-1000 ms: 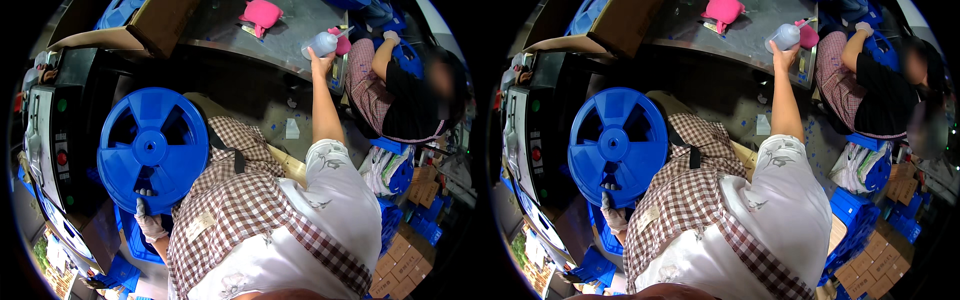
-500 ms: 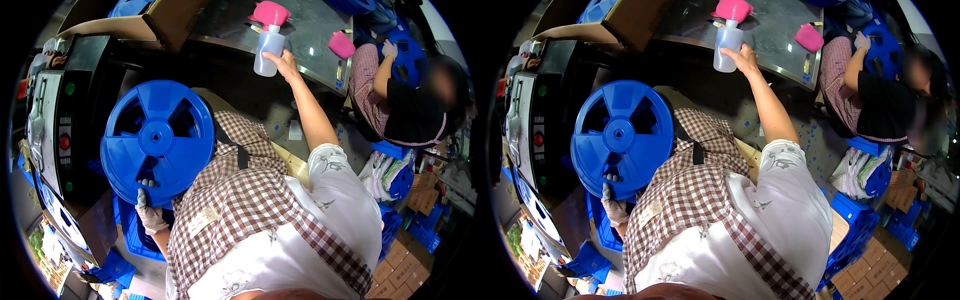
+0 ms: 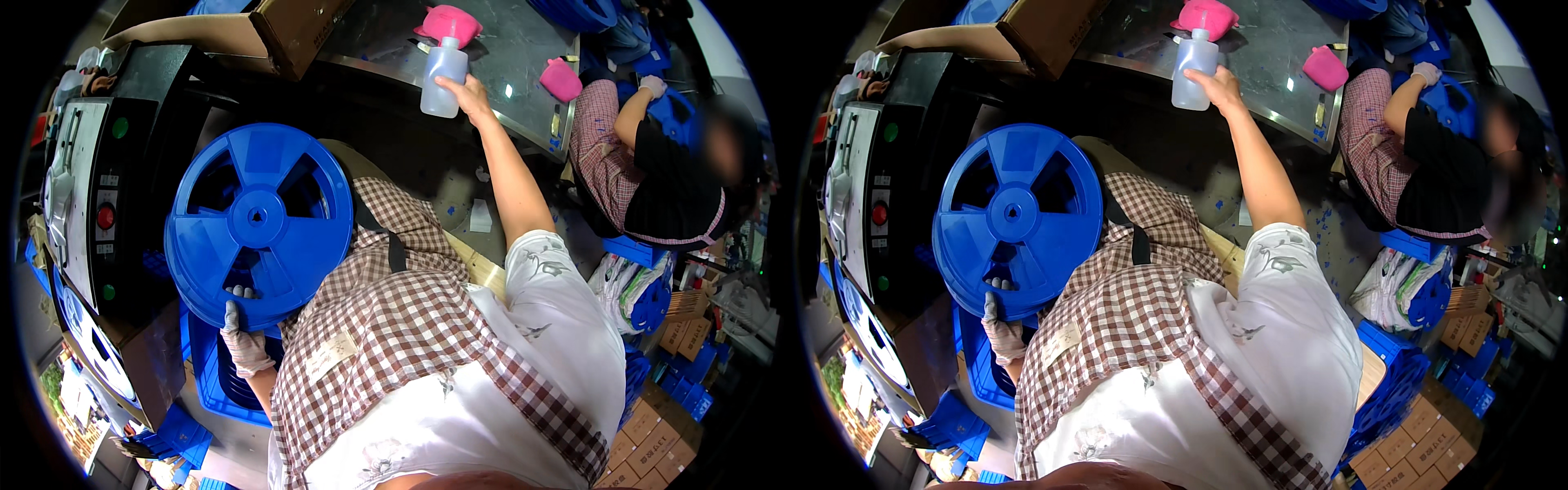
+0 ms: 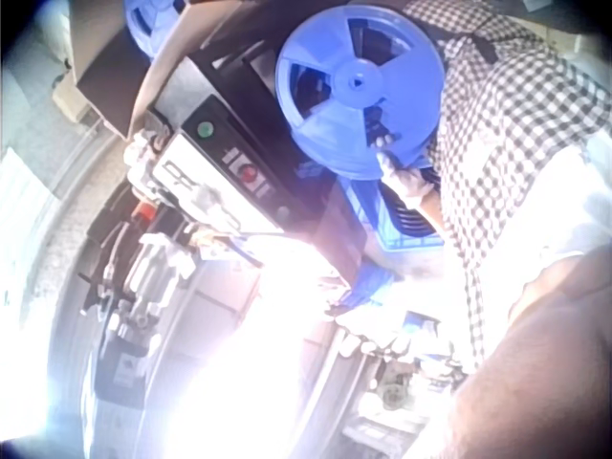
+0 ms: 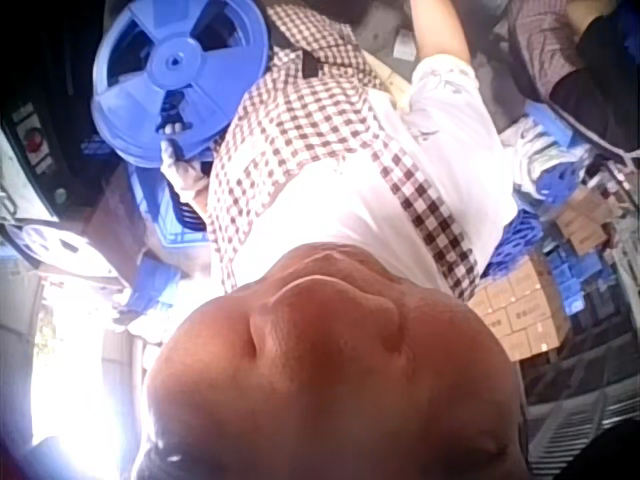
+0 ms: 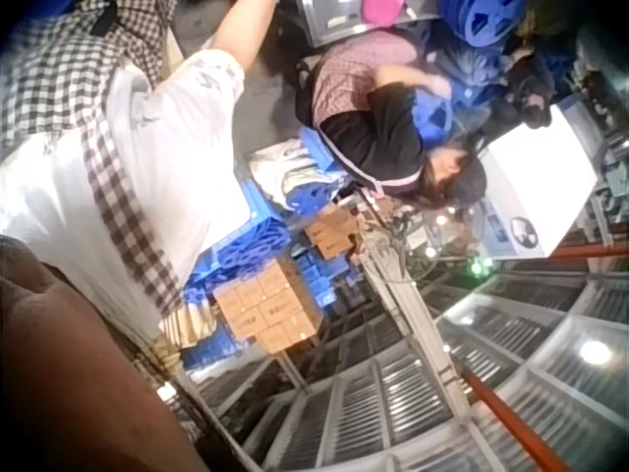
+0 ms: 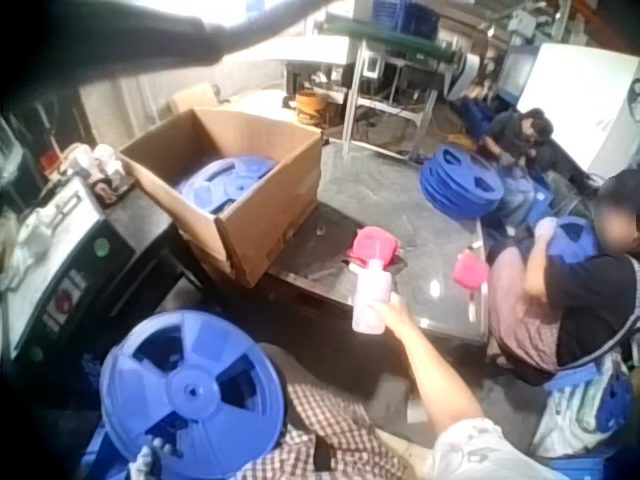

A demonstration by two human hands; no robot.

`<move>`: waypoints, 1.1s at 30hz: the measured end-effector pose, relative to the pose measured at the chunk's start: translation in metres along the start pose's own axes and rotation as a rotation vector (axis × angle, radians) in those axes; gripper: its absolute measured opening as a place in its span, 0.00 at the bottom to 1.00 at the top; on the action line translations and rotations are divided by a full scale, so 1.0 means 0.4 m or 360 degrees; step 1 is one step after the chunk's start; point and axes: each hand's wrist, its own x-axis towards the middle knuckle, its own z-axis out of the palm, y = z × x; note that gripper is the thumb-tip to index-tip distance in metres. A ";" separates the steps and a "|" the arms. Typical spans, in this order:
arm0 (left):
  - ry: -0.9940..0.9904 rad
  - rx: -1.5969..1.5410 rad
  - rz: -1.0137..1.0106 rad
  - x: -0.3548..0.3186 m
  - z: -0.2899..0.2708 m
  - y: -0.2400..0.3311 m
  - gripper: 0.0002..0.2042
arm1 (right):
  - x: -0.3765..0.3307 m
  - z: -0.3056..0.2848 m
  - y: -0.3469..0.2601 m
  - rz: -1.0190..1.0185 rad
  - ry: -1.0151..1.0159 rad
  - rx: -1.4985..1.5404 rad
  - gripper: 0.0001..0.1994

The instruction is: The person wipes blue plastic reel-like parts with a pink cloth and a liquid from a squeeze bottle. They handle the parts one at a time, rotating them to wipe different surfaces, then place them into a cardboard box.

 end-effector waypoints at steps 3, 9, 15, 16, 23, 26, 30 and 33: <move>0.0000 -0.0017 0.0007 0.001 -0.001 -0.001 0.25 | -0.009 -0.033 0.028 0.0035 0.0036 -0.0175 0.34; 0.0001 -0.0020 0.0005 0.004 -0.004 -0.003 0.24 | -0.042 -0.035 0.055 0.0019 -0.0034 -0.0076 0.31; -0.0067 -0.0060 -0.0001 0.009 -0.010 -0.005 0.24 | 0.008 0.033 0.023 -0.0023 -0.0112 -0.0129 0.31; -0.0060 -0.0061 0.0004 0.007 -0.012 -0.006 0.24 | -0.021 0.038 -0.040 -0.0046 -0.0159 -0.0069 0.31; -0.0050 -0.0066 0.0004 0.013 -0.014 -0.011 0.24 | 0.061 0.056 -0.028 -0.0063 -0.0166 0.0004 0.29; -0.0022 -0.0064 -0.0001 0.009 -0.016 -0.010 0.23 | 0.048 0.020 -0.009 0.0004 -0.0130 0.0118 0.29; -0.0042 -0.0141 -0.0010 0.013 -0.029 -0.016 0.23 | 0.001 -0.058 0.040 -0.0082 0.0188 0.0197 0.29; -0.0089 -0.0248 -0.0023 0.029 -0.060 -0.021 0.22 | 0.017 -0.124 0.084 -0.0131 0.0506 0.0284 0.31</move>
